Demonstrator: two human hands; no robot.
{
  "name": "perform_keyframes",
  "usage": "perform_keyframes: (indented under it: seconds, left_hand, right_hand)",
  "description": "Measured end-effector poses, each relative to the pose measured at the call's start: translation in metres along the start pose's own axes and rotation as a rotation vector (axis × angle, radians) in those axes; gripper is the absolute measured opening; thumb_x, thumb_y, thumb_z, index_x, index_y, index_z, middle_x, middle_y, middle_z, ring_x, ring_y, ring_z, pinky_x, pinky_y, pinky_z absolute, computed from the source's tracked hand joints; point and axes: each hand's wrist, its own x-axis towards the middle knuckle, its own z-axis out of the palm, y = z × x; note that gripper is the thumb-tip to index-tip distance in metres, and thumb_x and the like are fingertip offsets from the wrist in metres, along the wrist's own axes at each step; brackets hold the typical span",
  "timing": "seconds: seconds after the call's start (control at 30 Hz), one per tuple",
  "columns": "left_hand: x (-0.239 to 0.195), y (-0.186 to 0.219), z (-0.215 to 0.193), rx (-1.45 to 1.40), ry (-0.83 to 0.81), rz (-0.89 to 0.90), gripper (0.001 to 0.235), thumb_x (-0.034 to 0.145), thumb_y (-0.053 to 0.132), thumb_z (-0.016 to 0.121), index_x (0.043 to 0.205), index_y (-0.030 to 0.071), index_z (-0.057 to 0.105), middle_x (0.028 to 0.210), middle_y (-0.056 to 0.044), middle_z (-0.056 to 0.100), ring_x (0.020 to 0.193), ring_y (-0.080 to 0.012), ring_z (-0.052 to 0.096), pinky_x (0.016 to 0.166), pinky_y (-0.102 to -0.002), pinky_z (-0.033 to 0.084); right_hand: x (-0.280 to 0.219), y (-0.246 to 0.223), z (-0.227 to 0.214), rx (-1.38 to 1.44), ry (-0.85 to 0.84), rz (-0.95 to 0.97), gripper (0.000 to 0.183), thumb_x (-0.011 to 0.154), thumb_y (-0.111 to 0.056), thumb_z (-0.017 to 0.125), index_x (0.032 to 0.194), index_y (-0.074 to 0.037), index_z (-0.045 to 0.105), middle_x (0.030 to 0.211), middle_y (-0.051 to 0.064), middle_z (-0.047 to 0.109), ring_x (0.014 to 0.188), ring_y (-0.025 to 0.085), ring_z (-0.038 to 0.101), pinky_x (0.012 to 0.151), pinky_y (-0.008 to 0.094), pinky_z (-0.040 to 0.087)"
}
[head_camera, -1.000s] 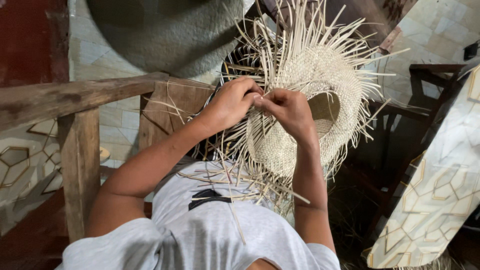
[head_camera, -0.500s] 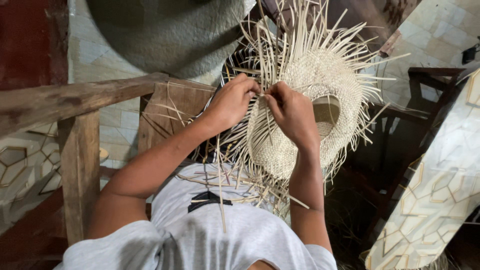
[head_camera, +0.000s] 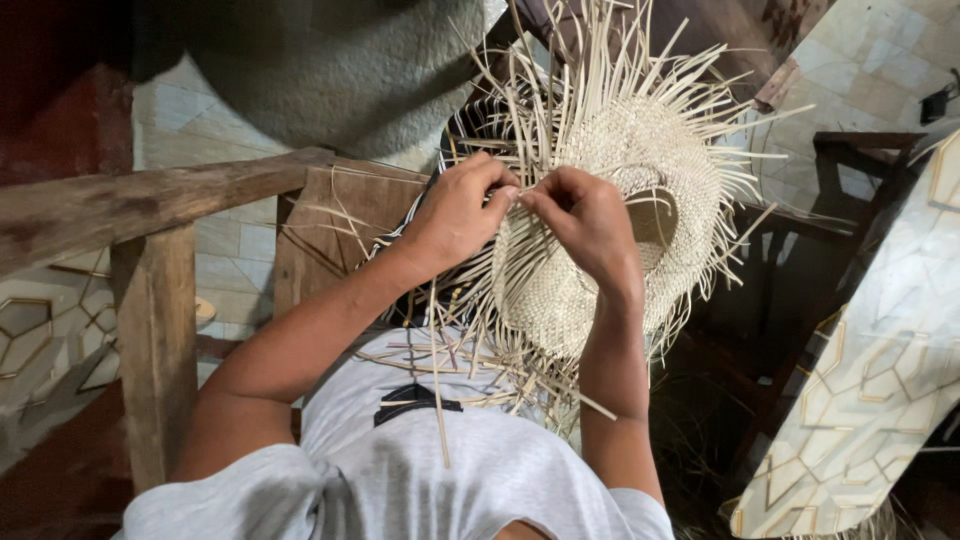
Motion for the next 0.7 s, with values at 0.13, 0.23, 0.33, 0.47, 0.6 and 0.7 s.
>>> perform_keyframes:
  seconds: [0.13, 0.23, 0.33, 0.47, 0.6, 0.7]
  left_hand:
    - [-0.0011, 0.0002, -0.0003, 0.048, 0.006, -0.007, 0.008, 0.081, 0.015, 0.055, 0.085, 0.009, 0.059, 0.077, -0.012, 0.056, 0.080, -0.0337, 0.058, 0.072, -0.041, 0.047]
    - [-0.0021, 0.0029, -0.0020, 0.036, -0.015, -0.029, 0.008, 0.082, 0.014, 0.054, 0.083, 0.008, 0.059, 0.076, -0.013, 0.055, 0.080, -0.0356, 0.057, 0.072, -0.042, 0.046]
    - [0.0024, -0.0018, -0.0021, -0.016, -0.032, -0.018, 0.007, 0.081, 0.012, 0.055, 0.083, 0.007, 0.059, 0.077, -0.016, 0.055, 0.080, -0.0383, 0.056, 0.071, -0.044, 0.046]
    - [0.0031, -0.0011, -0.0030, -0.045, -0.019, 0.006, 0.005, 0.079, 0.012, 0.058, 0.081, 0.007, 0.059, 0.075, -0.015, 0.054, 0.078, -0.0378, 0.056, 0.069, -0.044, 0.045]
    - [0.0019, -0.0009, -0.0025, -0.042, 0.029, 0.004, 0.007, 0.078, 0.016, 0.060, 0.078, 0.009, 0.061, 0.073, -0.013, 0.055, 0.076, -0.0354, 0.058, 0.067, -0.042, 0.046]
    - [-0.0001, -0.0041, 0.0039, -0.036, 0.082, -0.031, 0.007, 0.077, 0.018, 0.060, 0.077, 0.011, 0.061, 0.072, -0.009, 0.056, 0.075, -0.0312, 0.059, 0.067, -0.039, 0.046]
  right_hand:
    - [0.0006, -0.0039, 0.0023, 0.021, 0.001, -0.003, 0.010, 0.077, -0.022, 0.064, 0.079, -0.012, 0.065, 0.063, 0.007, 0.060, 0.061, 0.019, 0.058, 0.057, 0.030, 0.043]
    - [-0.0008, -0.0067, 0.0018, 0.008, 0.007, -0.002, 0.010, 0.077, -0.022, 0.063, 0.082, -0.012, 0.065, 0.065, 0.007, 0.061, 0.061, 0.022, 0.060, 0.057, 0.033, 0.044]
    - [0.0007, -0.0052, 0.0040, -0.121, 0.050, -0.069, 0.009, 0.076, -0.018, 0.064, 0.084, -0.013, 0.066, 0.071, 0.010, 0.062, 0.069, 0.030, 0.061, 0.058, 0.038, 0.046]
    - [0.0023, -0.0038, 0.0059, -0.234, 0.142, -0.057, 0.010, 0.076, -0.025, 0.065, 0.079, -0.016, 0.064, 0.071, 0.007, 0.060, 0.069, 0.030, 0.060, 0.059, 0.039, 0.046]
    - [0.0032, -0.0031, 0.0082, -0.250, 0.181, -0.023, 0.012, 0.075, -0.032, 0.065, 0.076, -0.020, 0.063, 0.071, 0.003, 0.060, 0.071, 0.028, 0.061, 0.059, 0.039, 0.046]
    - [0.0000, -0.0033, -0.0002, -0.387, 0.288, -0.020, 0.011, 0.079, -0.027, 0.064, 0.079, -0.016, 0.065, 0.068, 0.006, 0.061, 0.067, 0.029, 0.061, 0.057, 0.040, 0.046]
